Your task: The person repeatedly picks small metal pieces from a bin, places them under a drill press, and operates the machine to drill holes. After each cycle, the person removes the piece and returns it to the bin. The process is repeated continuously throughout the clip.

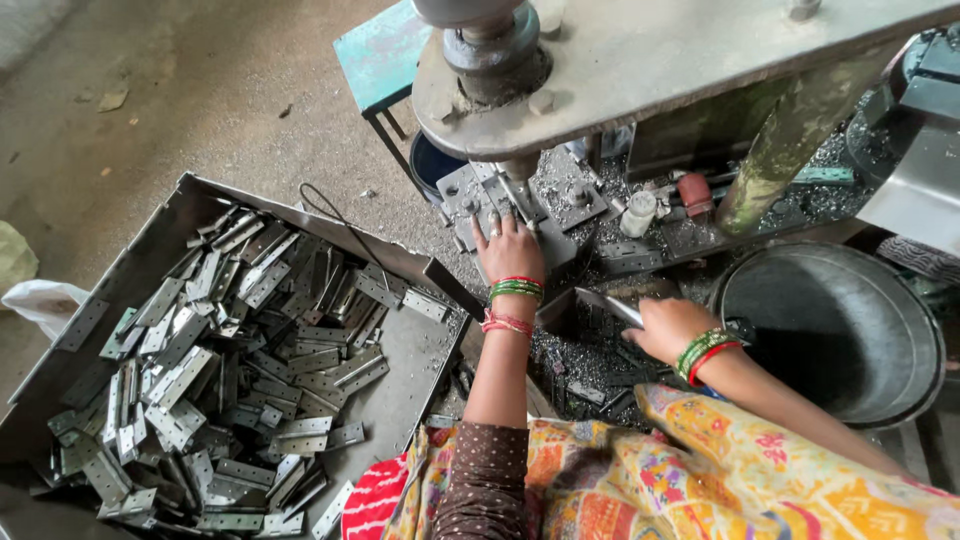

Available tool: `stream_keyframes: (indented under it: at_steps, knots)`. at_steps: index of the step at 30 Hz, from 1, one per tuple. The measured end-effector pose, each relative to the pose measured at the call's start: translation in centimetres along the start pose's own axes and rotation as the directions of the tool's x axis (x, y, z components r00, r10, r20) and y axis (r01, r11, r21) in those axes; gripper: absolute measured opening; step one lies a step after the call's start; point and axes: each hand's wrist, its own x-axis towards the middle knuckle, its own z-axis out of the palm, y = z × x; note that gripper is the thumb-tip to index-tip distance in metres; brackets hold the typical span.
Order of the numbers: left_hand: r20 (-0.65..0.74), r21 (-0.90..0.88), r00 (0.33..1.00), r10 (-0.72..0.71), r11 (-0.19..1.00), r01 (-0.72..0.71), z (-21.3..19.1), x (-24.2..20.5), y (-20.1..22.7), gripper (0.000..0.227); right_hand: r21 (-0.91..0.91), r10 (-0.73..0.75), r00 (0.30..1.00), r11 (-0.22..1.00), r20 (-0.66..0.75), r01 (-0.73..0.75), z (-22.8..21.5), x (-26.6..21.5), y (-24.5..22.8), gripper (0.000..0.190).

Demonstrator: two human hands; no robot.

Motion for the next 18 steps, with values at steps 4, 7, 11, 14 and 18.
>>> stream_keyframes:
  at_steps: [4, 7, 11, 14, 18]
  knots:
    - [-0.030, 0.037, 0.999, 0.010, 0.999, -0.008, -0.1, 0.3, -0.2, 0.029, 0.074, 0.086, 0.995, 0.993, 0.058, -0.090, 2.7, -2.1, -0.1, 0.043]
    - [-0.047, 0.016, 0.999, 0.014, 1.000, -0.013, -0.1, -0.4, -0.1, 0.030, 0.094, 0.098, 0.994, 0.990, 0.053, -0.102, 3.5, -2.4, 0.6, 0.042]
    - [-0.113, 0.008, 0.992, 0.051, 0.999, -0.050, 0.2, -0.5, -0.3, 0.031, 0.081, 0.065, 0.994, 0.994, 0.089, -0.072, 1.1, -1.1, 0.2, 0.044]
    - [-0.072, 0.035, 0.996, 0.053, 0.998, -0.051, 0.5, -0.3, -0.9, 0.029, 0.007, 0.049, 0.996, 0.999, 0.080, -0.050, -0.6, -0.7, -0.9, 0.046]
    - [-0.017, -0.016, 0.999, 0.030, 0.999, -0.030, 0.6, 1.7, -1.0, 0.031, 0.037, 0.024, 1.000, 0.999, 0.003, -0.024, -0.1, -1.1, -0.5, 0.045]
